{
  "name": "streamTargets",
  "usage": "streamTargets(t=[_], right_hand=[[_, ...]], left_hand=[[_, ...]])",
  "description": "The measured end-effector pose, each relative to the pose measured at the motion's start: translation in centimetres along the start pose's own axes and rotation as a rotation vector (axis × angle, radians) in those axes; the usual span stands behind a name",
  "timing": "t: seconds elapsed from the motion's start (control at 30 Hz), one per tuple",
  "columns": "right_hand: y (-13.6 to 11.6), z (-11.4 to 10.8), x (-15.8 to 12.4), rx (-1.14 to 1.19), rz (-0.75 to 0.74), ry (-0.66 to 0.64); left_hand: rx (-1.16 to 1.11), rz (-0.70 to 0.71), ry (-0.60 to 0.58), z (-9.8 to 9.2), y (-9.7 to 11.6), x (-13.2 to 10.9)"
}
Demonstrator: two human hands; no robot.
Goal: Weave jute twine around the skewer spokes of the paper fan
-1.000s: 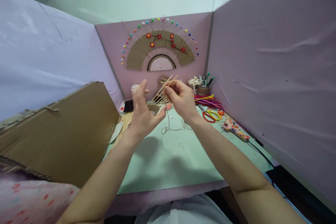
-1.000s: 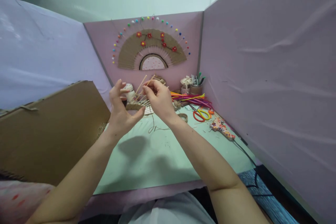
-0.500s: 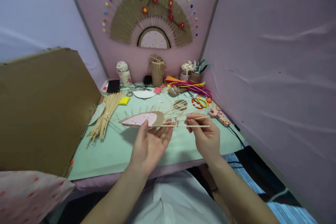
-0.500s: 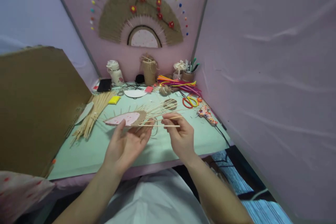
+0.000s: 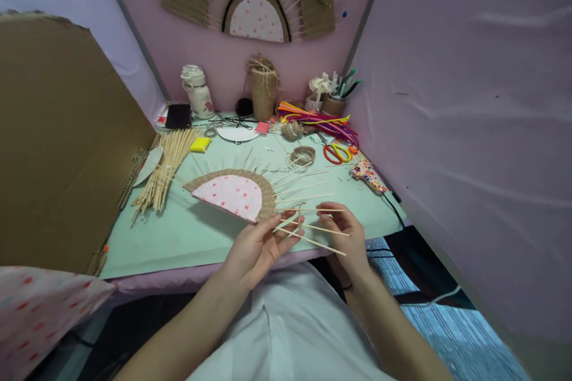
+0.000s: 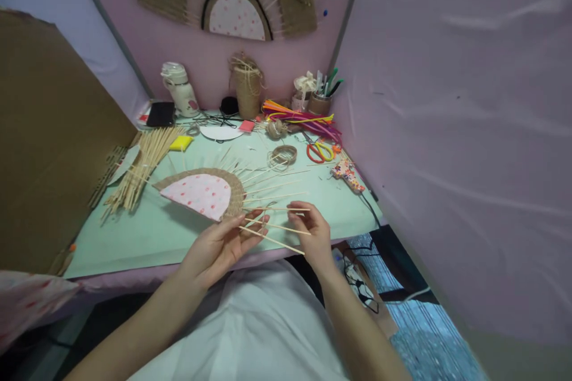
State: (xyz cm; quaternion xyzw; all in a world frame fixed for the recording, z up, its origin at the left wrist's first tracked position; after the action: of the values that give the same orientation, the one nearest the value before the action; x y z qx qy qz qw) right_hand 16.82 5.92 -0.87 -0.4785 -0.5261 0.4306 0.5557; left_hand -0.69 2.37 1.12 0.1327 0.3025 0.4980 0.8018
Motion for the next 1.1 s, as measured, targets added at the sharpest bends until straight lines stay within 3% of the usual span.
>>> streamTargets(t=[0.2,0.4,0.63,0.9,1.1], right_hand=[[-0.2,3.2,1.7,0.000,-0.034,-0.223],[0.1,4.2,2.2,-0.084,-0.066,-0.379],[0.7,1.9,3.1,-0.049,0.053,-0.286],[0.0,-2.2,3.9,-0.093,0.033,-0.166],[0.8,-2.8,3.9,-0.112,0.055,-0.122]], left_hand=[[0.072,0.018,-0.016,-0.2,0.1,-0.4],[0.110,-0.024,-0.058,-0.6,0.4,-0.4],[0.129,-0.103,-0.113,-1.3,0.5,0.0],[0.127,-0.080,-0.119,-2.5,1.4,0.6],[0.150,-0.120,-0.137,-2.7,1.5,0.7]])
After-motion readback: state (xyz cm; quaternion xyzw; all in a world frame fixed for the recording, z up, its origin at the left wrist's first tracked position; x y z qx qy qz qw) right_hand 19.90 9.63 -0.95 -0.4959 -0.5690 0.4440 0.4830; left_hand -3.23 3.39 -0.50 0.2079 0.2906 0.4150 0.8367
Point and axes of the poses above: each hand's wrist, its own x-axis towards the middle knuckle, its own z-axis out of the palm, y = z × x, the point moved 8 cm from there along x, towards the middle knuckle, and after that the axes turned 4 degrees about -y, right-handed, at the moved point
